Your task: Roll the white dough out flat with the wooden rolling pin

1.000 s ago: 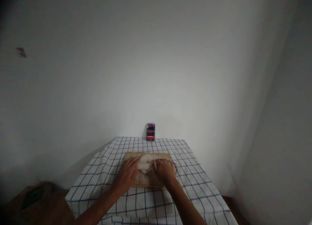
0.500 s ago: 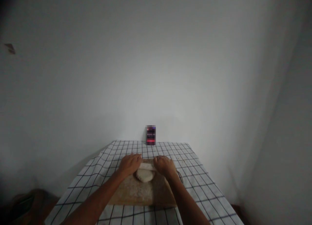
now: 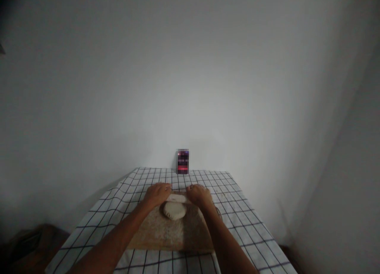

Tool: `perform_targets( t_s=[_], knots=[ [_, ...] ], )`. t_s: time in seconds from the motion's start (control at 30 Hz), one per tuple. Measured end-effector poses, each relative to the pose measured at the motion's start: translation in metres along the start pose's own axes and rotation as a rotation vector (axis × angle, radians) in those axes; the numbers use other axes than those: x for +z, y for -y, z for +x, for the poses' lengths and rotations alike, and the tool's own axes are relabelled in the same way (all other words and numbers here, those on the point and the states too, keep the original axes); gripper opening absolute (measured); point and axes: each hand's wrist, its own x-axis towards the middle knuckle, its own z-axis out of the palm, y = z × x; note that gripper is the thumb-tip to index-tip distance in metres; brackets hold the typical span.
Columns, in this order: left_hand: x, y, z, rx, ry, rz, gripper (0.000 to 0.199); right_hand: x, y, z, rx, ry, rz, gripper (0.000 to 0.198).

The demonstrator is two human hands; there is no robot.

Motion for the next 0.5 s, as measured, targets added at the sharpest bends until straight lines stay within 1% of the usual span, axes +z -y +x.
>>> perform_targets(
  t_s=[0.1,0.2,0.33,0.5],
  knots=[
    [0.001,-0.002,-0.008,0.000,-0.021,0.015,0.027,-0.002,0.002,-0.011,-0.019,-0.009,-0.034,0.044],
    [0.002,-0.004,-0.018,0.048,-0.046,0.027,0.032,-0.002,0.005,-0.022,-0.033,-0.025,-0.069,0.042],
    [-0.005,-0.007,-0.038,0.083,-0.049,0.044,0.036,0.001,0.010,-0.038,-0.017,-0.074,-0.063,0.044],
    [-0.014,-0.013,-0.062,0.157,-0.147,-0.046,0.039,0.004,0.018,-0.062,0.015,-0.167,0.011,0.050]
  ],
)
